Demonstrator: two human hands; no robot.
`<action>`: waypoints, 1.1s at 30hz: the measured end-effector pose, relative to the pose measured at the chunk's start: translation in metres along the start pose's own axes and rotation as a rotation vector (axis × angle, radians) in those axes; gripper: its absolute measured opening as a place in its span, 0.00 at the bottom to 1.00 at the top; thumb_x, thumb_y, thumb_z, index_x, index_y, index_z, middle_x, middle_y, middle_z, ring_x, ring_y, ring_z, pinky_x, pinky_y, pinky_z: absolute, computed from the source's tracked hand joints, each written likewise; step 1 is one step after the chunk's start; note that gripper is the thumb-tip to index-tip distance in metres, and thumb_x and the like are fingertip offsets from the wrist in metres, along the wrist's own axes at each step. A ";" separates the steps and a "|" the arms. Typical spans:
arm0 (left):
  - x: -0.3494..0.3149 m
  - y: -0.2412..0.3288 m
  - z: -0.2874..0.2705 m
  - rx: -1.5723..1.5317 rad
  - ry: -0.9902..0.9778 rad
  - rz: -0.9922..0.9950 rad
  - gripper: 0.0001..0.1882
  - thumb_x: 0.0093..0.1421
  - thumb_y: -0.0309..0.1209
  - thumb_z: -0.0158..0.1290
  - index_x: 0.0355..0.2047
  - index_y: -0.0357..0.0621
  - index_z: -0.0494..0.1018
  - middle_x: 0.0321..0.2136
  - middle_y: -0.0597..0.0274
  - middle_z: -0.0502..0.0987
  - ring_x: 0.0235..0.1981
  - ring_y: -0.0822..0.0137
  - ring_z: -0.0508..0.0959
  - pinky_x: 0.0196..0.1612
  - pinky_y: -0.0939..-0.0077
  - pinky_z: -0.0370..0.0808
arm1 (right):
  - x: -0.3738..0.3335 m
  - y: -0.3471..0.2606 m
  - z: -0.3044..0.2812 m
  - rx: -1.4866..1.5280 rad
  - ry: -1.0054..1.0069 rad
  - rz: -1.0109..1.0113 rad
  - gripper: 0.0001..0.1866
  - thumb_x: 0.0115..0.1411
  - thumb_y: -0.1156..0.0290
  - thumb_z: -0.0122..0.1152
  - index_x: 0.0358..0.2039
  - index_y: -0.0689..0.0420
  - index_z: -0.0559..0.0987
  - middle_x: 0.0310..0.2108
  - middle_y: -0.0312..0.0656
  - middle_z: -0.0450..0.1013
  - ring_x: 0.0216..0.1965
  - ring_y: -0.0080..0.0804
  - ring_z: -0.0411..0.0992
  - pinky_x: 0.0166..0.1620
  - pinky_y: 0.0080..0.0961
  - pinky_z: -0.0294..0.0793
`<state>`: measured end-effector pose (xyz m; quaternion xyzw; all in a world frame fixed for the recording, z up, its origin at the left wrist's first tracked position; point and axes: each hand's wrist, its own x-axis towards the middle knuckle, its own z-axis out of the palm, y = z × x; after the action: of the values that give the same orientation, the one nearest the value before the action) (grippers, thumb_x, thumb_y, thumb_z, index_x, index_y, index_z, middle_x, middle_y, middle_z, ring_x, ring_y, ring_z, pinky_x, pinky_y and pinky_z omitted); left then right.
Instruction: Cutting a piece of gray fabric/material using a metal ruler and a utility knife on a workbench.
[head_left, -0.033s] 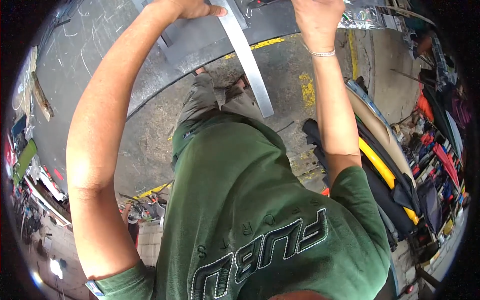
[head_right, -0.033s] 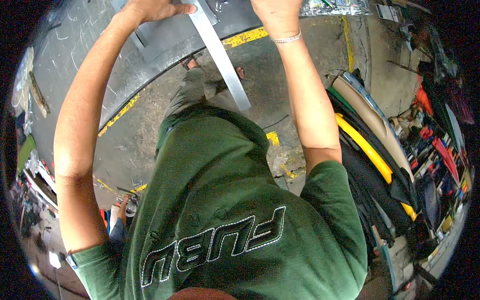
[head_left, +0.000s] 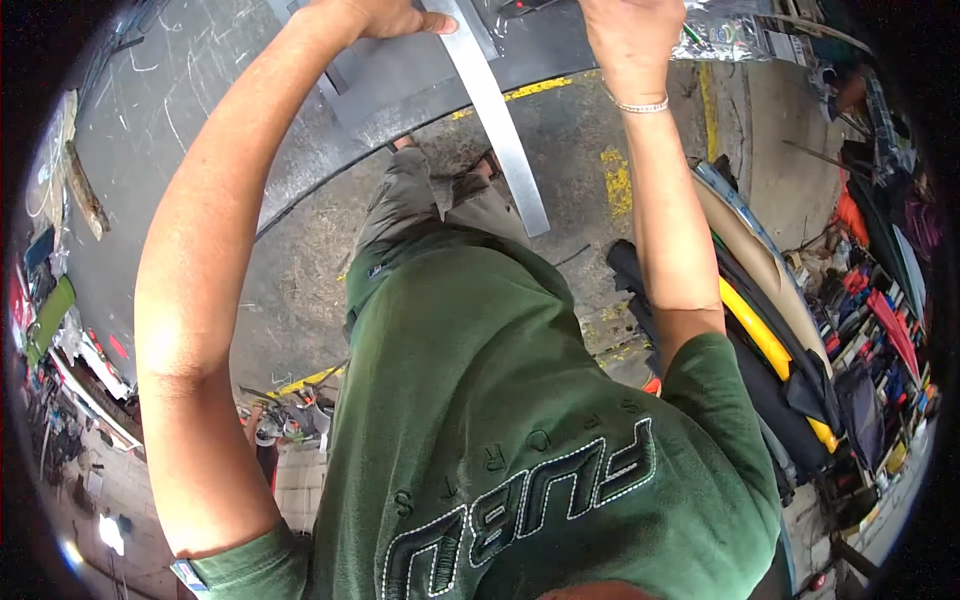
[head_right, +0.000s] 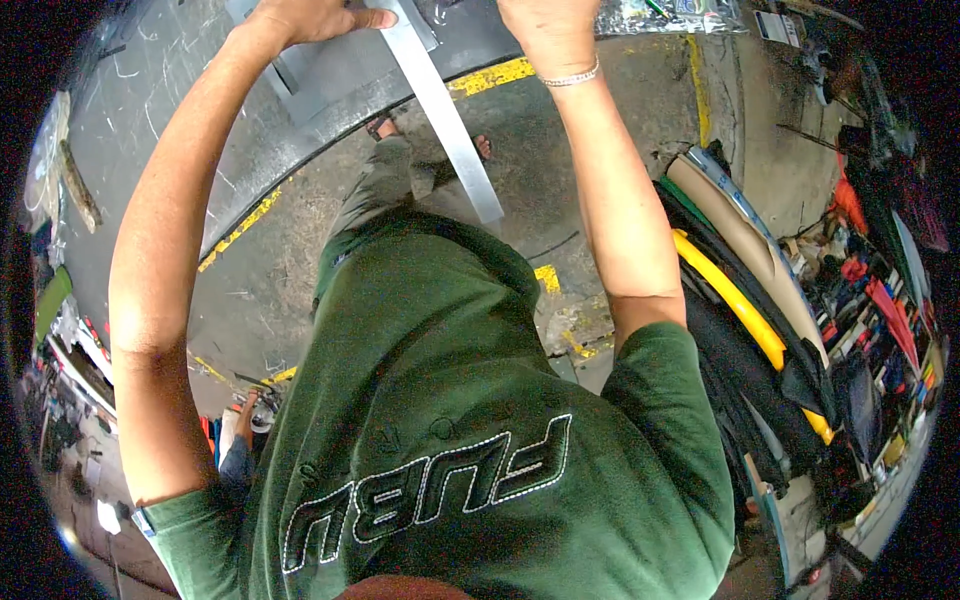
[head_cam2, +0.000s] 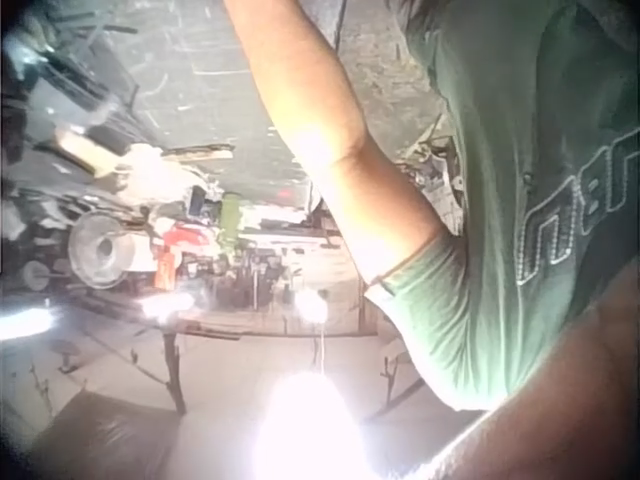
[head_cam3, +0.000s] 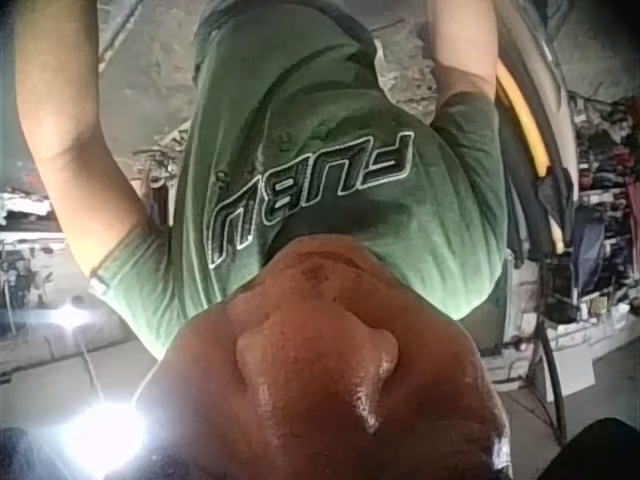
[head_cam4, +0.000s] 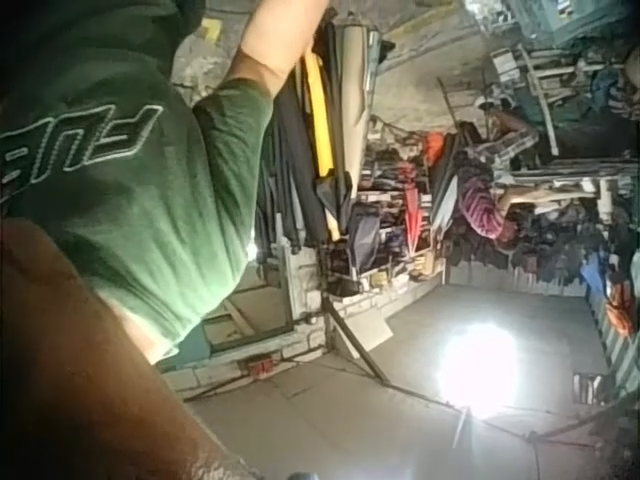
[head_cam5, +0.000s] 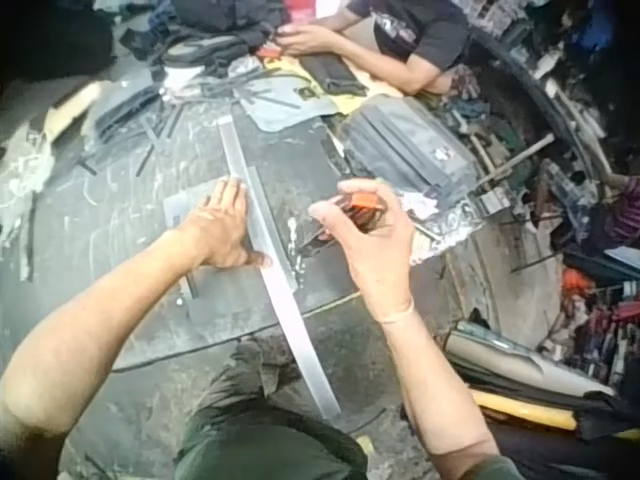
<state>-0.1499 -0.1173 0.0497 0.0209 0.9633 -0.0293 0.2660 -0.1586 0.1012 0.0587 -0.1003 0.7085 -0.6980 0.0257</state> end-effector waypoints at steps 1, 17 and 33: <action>0.001 0.001 0.001 -0.016 0.014 0.015 0.73 0.48 0.71 0.62 0.72 0.21 0.43 0.74 0.29 0.42 0.76 0.38 0.43 0.76 0.51 0.49 | 0.002 0.006 0.003 0.029 -0.018 -0.054 0.19 0.59 0.80 0.71 0.49 0.62 0.75 0.33 0.38 0.79 0.33 0.22 0.77 0.41 0.21 0.77; -0.005 0.000 0.000 -0.031 0.007 0.010 0.72 0.49 0.70 0.62 0.72 0.22 0.41 0.74 0.30 0.42 0.77 0.40 0.42 0.75 0.51 0.50 | 0.044 0.018 0.066 0.396 -0.172 0.445 0.23 0.74 0.45 0.49 0.40 0.54 0.74 0.22 0.31 0.64 0.14 0.19 0.62 0.16 0.19 0.61; 0.006 -0.020 0.030 -0.392 0.174 0.291 0.70 0.51 0.69 0.61 0.72 0.23 0.43 0.74 0.31 0.43 0.77 0.42 0.42 0.75 0.50 0.50 | 0.054 0.065 0.088 0.358 -0.282 0.352 0.26 0.75 0.45 0.46 0.29 0.54 0.70 0.14 0.30 0.59 0.11 0.20 0.58 0.14 0.20 0.58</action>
<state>-0.1405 -0.1395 0.0216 0.1099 0.9566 0.1986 0.1826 -0.2025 0.0056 -0.0021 -0.0658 0.5699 -0.7760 0.2622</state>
